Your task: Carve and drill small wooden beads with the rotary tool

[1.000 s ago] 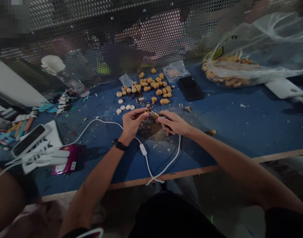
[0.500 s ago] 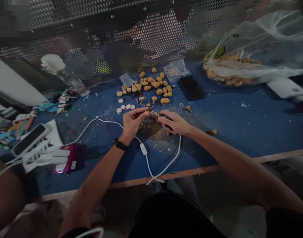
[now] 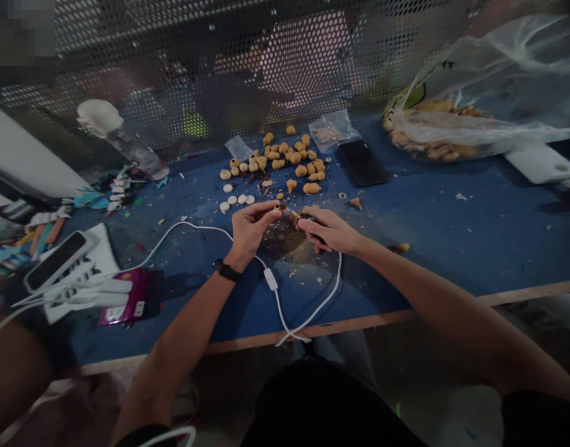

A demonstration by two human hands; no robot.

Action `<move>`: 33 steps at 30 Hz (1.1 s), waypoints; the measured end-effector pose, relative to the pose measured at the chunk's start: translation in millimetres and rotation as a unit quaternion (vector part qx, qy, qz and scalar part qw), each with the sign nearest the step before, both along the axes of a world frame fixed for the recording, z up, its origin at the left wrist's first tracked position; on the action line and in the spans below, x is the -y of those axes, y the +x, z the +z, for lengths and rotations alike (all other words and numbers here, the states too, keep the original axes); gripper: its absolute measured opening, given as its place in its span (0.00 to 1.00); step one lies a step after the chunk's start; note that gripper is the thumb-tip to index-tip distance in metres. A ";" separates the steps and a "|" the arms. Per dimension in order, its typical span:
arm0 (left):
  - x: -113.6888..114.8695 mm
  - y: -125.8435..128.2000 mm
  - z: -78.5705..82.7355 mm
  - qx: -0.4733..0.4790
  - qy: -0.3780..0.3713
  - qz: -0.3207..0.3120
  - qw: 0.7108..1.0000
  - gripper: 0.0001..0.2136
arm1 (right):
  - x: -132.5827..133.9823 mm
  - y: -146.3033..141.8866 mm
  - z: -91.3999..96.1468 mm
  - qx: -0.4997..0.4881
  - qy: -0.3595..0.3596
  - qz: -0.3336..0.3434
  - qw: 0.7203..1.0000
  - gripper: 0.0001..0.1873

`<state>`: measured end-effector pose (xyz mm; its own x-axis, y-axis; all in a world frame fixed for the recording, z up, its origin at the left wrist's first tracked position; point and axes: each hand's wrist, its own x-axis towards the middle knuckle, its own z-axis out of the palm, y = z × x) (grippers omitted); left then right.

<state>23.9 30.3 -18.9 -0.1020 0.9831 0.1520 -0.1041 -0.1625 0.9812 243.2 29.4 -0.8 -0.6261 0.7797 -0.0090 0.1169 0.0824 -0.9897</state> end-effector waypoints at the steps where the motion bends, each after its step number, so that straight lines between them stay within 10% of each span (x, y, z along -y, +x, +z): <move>1: -0.2 -0.1 -0.3 0.001 0.001 0.000 1.000 0.18 | -0.3 0.1 -0.3 0.000 0.000 0.001 1.000 0.14; 33: -1.0 0.3 -1.9 -0.009 0.010 0.001 1.000 0.18 | -1.2 -0.1 -0.8 -0.011 -0.006 0.004 1.000 0.13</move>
